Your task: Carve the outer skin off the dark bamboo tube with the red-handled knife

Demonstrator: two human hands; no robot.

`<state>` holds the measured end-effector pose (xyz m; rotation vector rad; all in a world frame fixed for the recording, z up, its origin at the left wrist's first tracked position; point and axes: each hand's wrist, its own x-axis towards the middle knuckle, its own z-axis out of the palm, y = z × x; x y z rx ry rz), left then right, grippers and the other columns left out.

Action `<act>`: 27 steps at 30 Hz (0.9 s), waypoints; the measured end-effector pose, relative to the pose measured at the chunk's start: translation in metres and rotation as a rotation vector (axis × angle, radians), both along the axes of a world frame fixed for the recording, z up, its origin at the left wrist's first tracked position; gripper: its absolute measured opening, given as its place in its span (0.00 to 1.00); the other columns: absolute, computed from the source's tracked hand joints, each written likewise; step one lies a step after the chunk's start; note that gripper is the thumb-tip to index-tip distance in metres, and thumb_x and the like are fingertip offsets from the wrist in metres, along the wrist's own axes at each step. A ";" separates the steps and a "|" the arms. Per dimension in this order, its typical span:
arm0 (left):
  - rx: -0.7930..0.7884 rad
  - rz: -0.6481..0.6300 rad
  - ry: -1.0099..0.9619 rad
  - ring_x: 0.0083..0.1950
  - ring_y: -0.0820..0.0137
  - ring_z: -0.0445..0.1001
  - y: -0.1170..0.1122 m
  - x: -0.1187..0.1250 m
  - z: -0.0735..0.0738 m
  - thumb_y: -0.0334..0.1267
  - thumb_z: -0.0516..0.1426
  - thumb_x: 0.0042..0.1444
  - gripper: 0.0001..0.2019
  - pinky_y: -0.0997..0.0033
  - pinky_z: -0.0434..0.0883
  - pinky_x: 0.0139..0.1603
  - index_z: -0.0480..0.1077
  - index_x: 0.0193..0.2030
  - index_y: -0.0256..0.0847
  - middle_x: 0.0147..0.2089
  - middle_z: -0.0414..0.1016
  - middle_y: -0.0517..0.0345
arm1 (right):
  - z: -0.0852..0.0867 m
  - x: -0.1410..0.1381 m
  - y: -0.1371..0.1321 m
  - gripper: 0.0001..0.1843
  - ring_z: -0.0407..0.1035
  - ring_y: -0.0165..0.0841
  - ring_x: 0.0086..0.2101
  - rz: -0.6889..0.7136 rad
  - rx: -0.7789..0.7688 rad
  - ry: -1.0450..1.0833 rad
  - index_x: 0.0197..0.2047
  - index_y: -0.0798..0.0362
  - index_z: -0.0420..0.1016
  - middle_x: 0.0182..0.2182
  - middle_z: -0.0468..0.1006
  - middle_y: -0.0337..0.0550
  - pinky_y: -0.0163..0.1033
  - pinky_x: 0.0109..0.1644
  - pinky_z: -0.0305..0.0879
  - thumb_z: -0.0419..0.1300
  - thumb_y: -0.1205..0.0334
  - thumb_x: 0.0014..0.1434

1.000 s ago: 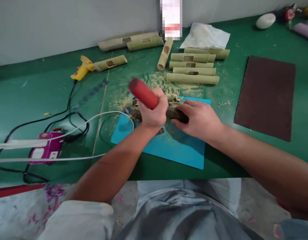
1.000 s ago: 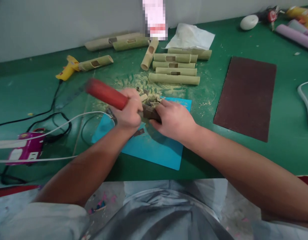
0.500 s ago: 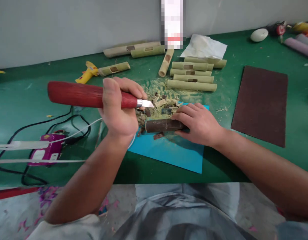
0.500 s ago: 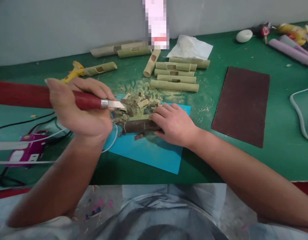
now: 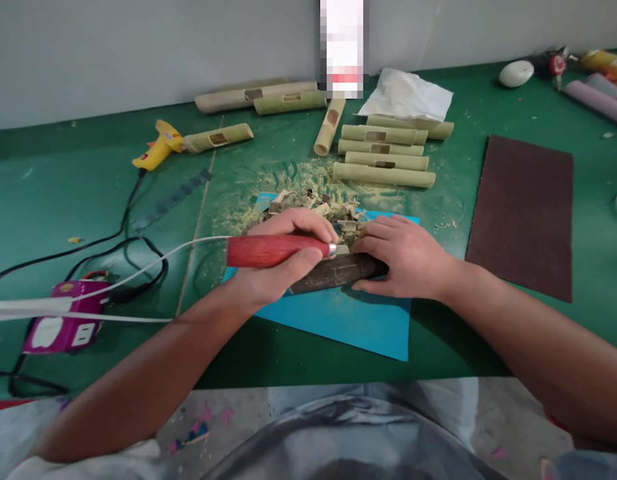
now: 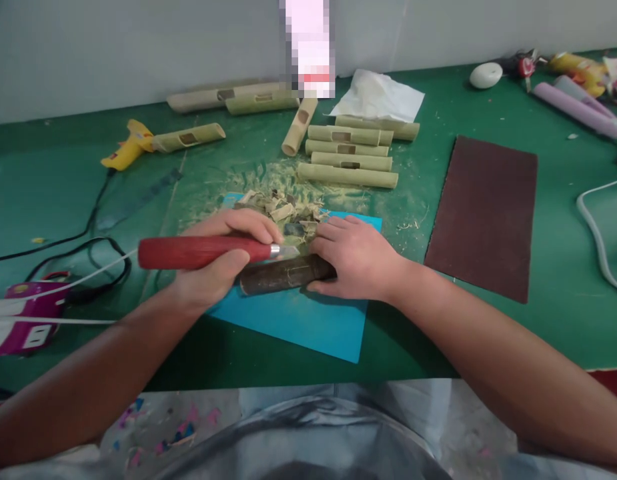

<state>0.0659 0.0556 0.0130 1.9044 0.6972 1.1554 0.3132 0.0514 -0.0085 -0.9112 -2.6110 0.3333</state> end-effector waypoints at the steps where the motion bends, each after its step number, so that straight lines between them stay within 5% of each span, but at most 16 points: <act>1: -0.008 -0.032 0.015 0.43 0.63 0.83 -0.001 0.000 0.001 0.49 0.62 0.66 0.12 0.63 0.80 0.47 0.78 0.43 0.42 0.42 0.83 0.51 | -0.001 0.001 0.001 0.22 0.70 0.41 0.39 0.011 -0.007 0.019 0.45 0.56 0.80 0.38 0.80 0.48 0.44 0.43 0.59 0.69 0.44 0.59; 6: -0.006 -0.137 0.147 0.45 0.59 0.85 -0.006 -0.003 0.002 0.44 0.65 0.62 0.09 0.62 0.83 0.47 0.79 0.46 0.45 0.45 0.86 0.48 | -0.002 0.002 0.003 0.23 0.69 0.41 0.39 0.034 -0.044 0.061 0.45 0.56 0.80 0.38 0.79 0.48 0.44 0.43 0.60 0.69 0.44 0.59; 27: 0.127 -0.137 0.174 0.43 0.60 0.86 -0.006 -0.005 0.001 0.41 0.66 0.60 0.10 0.63 0.84 0.43 0.79 0.48 0.48 0.44 0.87 0.50 | -0.004 0.001 0.003 0.20 0.70 0.40 0.39 0.087 -0.017 0.116 0.41 0.54 0.78 0.40 0.79 0.49 0.44 0.44 0.64 0.65 0.43 0.63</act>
